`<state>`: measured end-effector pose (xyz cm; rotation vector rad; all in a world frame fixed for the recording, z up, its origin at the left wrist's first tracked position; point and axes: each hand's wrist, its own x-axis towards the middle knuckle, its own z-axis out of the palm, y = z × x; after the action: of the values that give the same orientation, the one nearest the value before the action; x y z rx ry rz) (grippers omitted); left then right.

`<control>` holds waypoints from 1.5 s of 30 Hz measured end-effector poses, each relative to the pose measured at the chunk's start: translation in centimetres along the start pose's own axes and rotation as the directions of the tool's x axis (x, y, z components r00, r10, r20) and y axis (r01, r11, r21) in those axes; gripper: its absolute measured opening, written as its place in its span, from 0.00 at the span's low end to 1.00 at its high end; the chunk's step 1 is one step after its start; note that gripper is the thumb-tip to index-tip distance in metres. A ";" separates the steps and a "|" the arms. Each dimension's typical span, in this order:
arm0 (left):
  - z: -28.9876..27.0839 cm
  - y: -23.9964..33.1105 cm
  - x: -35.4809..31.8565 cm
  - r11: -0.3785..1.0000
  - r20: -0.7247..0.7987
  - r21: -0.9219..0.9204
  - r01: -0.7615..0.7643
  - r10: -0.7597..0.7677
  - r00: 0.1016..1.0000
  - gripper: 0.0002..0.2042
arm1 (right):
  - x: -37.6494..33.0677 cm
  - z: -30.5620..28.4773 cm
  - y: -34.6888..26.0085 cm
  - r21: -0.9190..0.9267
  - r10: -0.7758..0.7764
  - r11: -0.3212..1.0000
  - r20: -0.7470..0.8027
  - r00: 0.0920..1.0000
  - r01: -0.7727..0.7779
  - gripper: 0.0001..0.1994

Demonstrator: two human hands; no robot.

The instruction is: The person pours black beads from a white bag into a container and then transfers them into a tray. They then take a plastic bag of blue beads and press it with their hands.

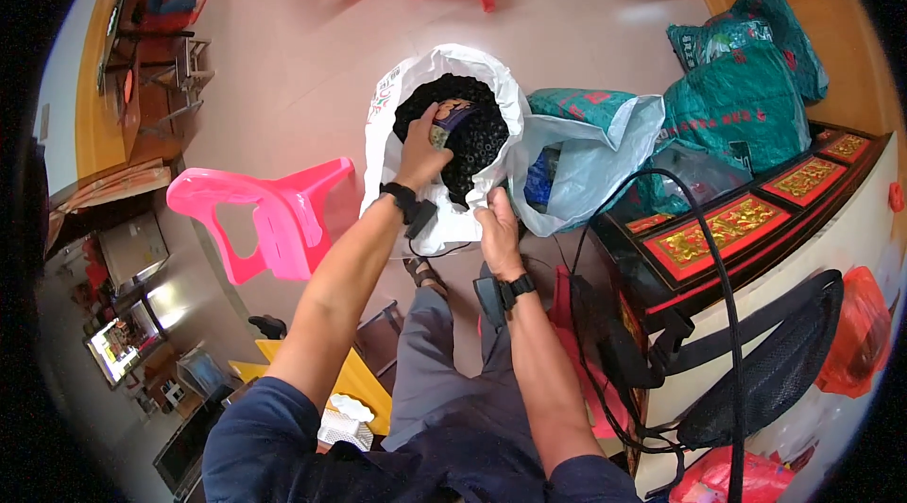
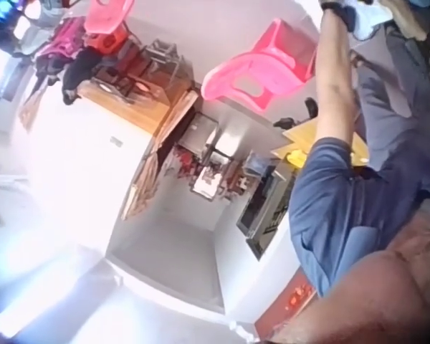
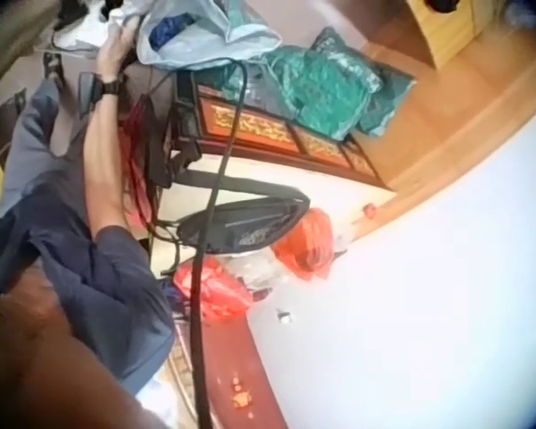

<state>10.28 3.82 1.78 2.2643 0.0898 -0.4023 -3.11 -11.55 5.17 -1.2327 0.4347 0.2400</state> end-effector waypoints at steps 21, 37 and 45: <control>-0.5 -8.5 2.9 0.949 0.167 -0.210 0.235 -0.202 0.965 0.39 | -3.1 -0.3 -0.2 0.086 0.110 0.991 -0.127 0.986 -0.099 0.08; -2.9 -6.0 1.3 0.594 0.586 -0.448 0.668 -0.369 0.721 0.43 | -3.6 -0.9 -0.4 0.154 0.150 0.980 -0.138 0.979 -0.128 0.09; -4.9 -8.4 0.9 0.650 0.445 -0.528 0.547 -0.337 0.830 0.13 | -4.0 -0.2 -1.0 0.249 0.180 0.959 -0.167 0.969 -0.135 0.08</control>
<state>10.77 12.97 -1.58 1.4455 0.5583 -0.8485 -6.30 -11.79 7.72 -0.9904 0.7083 0.2022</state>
